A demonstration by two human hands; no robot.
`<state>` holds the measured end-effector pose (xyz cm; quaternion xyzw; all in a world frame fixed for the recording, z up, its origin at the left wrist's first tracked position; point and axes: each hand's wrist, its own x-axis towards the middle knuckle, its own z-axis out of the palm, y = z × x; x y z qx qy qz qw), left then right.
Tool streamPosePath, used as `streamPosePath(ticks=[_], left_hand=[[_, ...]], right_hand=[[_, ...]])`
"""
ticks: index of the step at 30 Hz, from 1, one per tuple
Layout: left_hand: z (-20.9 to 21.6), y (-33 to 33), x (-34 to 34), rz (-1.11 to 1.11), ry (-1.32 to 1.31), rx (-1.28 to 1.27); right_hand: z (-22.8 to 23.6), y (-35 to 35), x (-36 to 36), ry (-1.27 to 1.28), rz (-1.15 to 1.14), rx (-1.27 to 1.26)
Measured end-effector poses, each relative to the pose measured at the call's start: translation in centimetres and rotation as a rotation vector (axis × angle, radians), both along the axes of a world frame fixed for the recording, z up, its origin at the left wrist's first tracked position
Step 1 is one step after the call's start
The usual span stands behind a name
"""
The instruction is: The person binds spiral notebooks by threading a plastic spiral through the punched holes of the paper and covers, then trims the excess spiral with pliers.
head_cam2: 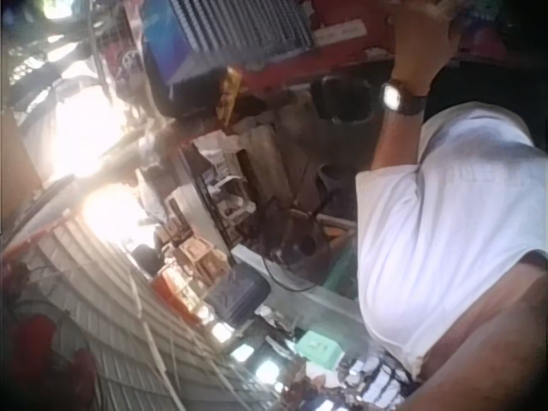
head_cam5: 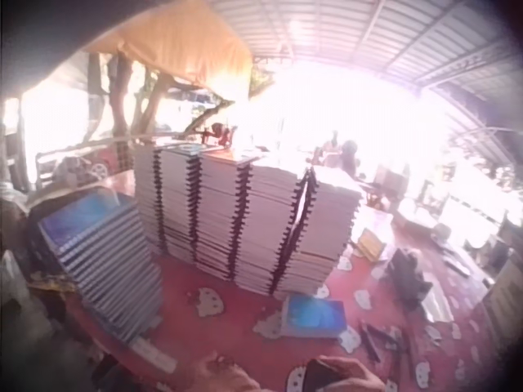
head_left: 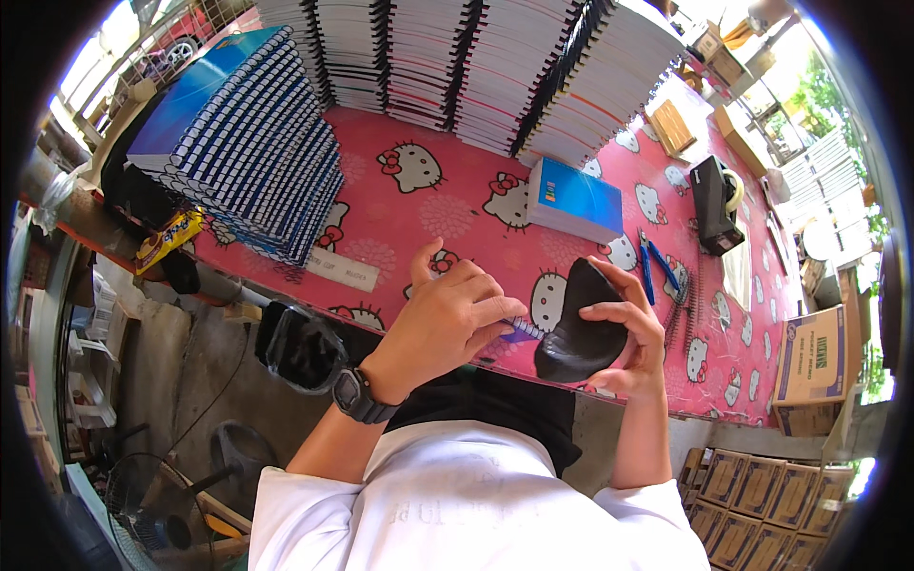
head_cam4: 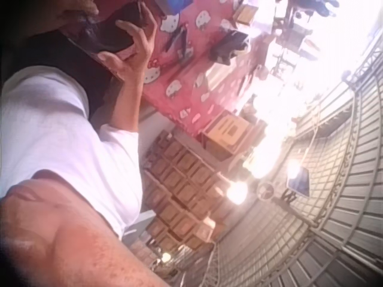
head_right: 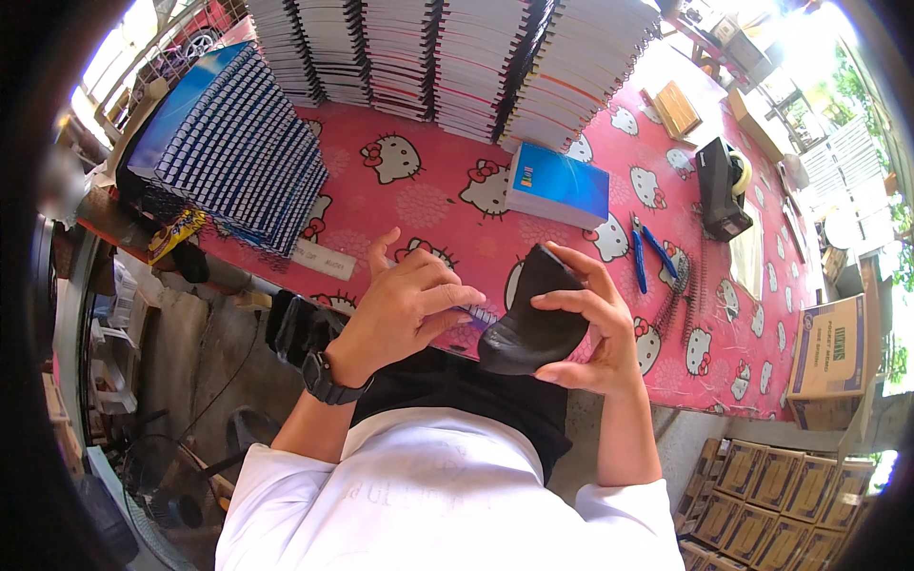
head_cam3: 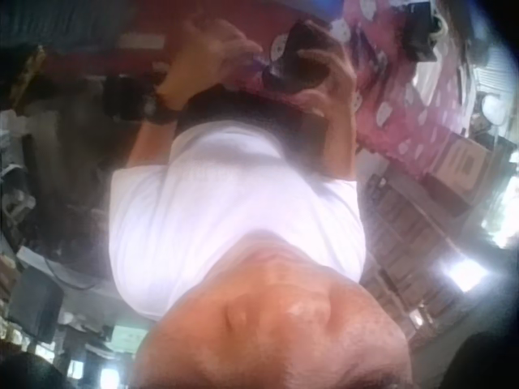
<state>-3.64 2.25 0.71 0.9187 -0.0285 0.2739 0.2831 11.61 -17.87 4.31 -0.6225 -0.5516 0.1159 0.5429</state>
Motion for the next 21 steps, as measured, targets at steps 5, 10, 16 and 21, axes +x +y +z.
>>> streamPosePath(ticks=[5,10,16,21], left_hand=[[-0.1,0.1,0.2,0.010,0.055,0.031],[0.4,-0.1,0.2,0.001,0.025,-0.069],[0.2,0.1,0.3,-0.015,0.050,-0.096],[0.3,0.0,0.4,-0.006,0.069,-0.089]], right_hand=[[-0.8,-0.5,-0.1,0.146,-0.049,0.019],[-1.4,-0.5,-0.2,0.164,-0.058,0.010],[-1.5,-0.4,-0.2,0.165,-0.049,0.023],[-1.7,-0.5,-0.2,0.173,-0.054,0.025]])
